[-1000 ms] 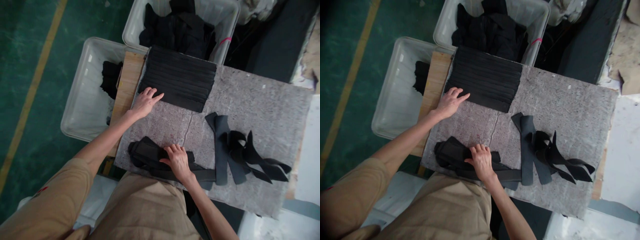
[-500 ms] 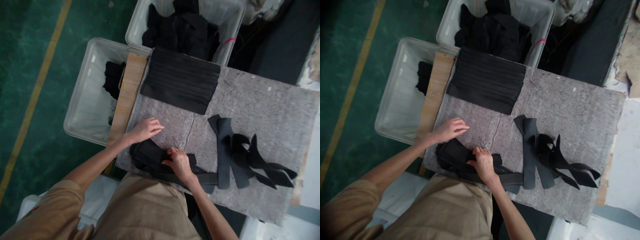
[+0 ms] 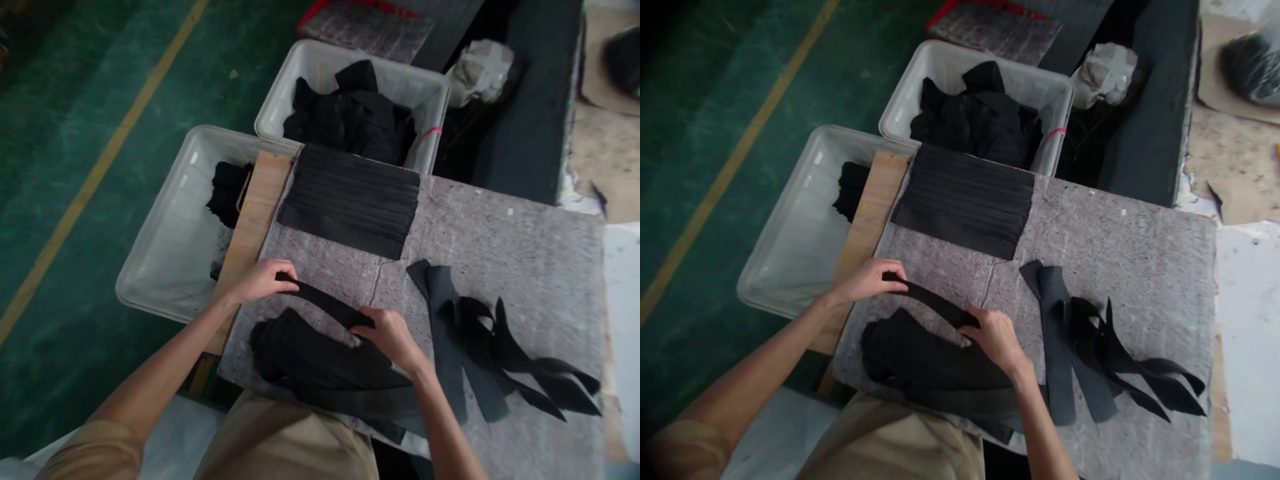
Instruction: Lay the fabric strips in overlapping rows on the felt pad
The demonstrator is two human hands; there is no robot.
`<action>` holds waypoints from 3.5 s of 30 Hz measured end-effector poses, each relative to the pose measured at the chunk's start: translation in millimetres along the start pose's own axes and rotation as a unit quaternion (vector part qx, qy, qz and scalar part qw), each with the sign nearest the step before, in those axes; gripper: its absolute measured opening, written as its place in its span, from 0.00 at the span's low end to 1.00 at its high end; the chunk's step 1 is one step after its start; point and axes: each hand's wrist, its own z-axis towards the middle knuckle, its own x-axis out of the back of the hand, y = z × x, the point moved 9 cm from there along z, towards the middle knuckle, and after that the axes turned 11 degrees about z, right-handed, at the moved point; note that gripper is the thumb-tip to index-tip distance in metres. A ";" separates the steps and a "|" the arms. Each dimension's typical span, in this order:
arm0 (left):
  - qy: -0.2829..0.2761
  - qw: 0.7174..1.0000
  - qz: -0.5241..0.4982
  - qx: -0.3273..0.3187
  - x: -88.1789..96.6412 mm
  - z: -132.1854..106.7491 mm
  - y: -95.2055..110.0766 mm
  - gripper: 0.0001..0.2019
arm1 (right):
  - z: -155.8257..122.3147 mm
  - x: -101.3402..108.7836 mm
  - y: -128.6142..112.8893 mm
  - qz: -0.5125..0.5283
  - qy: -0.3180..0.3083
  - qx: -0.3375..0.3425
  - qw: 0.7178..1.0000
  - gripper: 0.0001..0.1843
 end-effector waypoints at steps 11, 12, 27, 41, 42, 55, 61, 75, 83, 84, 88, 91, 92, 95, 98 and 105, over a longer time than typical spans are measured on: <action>0.107 0.986 0.002 0.131 68.3 43.0 -67.6 0.18 | 37.3 89.9 56.8 0.326 0.196 -0.048 0.924 0.22; 0.120 0.983 0.018 0.140 73.8 46.3 -70.3 0.19 | 41.0 93.5 58.9 0.327 0.217 -0.052 0.918 0.23; 0.217 0.953 -0.072 0.200 80.5 71.7 -97.3 0.19 | 50.8 117.6 70.6 -0.026 0.333 -0.161 0.929 0.21; 0.280 0.936 -0.051 0.205 79.9 68.3 -110.5 0.19 | 58.9 117.3 76.2 -0.064 0.314 -0.183 0.929 0.21; 0.280 0.936 -0.057 0.204 79.6 68.5 -111.0 0.19 | 59.1 117.4 76.2 -0.062 0.313 -0.185 0.929 0.21; 0.304 0.918 -0.130 0.217 76.0 67.8 -110.1 0.18 | 58.7 116.4 81.7 -0.019 0.322 -0.208 0.923 0.19; 0.307 0.923 -0.090 0.213 76.5 66.4 -108.4 0.15 | 49.8 116.4 70.4 -0.039 0.388 -0.202 0.898 0.19; 0.384 0.906 -0.105 0.144 69.4 58.9 -119.2 0.12 | 37.5 100.5 59.2 -0.058 0.421 -0.130 0.896 0.12; 0.366 0.871 -0.294 0.146 69.2 45.5 -120.1 0.14 | -4.1 -52.5 -54.3 -0.066 0.074 0.098 0.990 0.13; 0.379 0.855 -0.321 0.147 70.2 39.4 -122.1 0.15 | -9.1 -72.9 -64.0 -0.095 0.044 0.106 0.989 0.18; 0.450 0.812 -0.334 0.163 71.9 1.2 -123.7 0.16 | -13.5 -104.9 -71.3 -0.169 0.025 0.076 0.982 0.30; 0.427 0.840 -0.296 0.157 58.5 -23.3 -108.2 0.14 | -9.8 -103.8 -69.1 -0.176 0.023 0.066 0.982 0.30; 0.405 0.856 -0.284 0.150 51.1 -30.2 -100.5 0.14 | -8.6 -102.9 -70.2 -0.177 0.022 0.068 0.982 0.30; 0.319 0.906 -0.244 0.131 23.7 -50.1 -75.5 0.12 | -5.7 -104.8 -80.1 -0.179 0.015 0.082 0.980 0.31; 0.243 0.938 -0.205 0.137 -3.2 -71.8 -58.2 0.11 | -3.8 -115.9 -93.6 -0.192 -0.001 0.093 0.977 0.33; 0.213 0.936 -0.198 0.198 -29.7 -122.3 -58.5 0.12 | -9.5 -135.2 -102.7 -0.220 0.001 0.095 0.971 0.34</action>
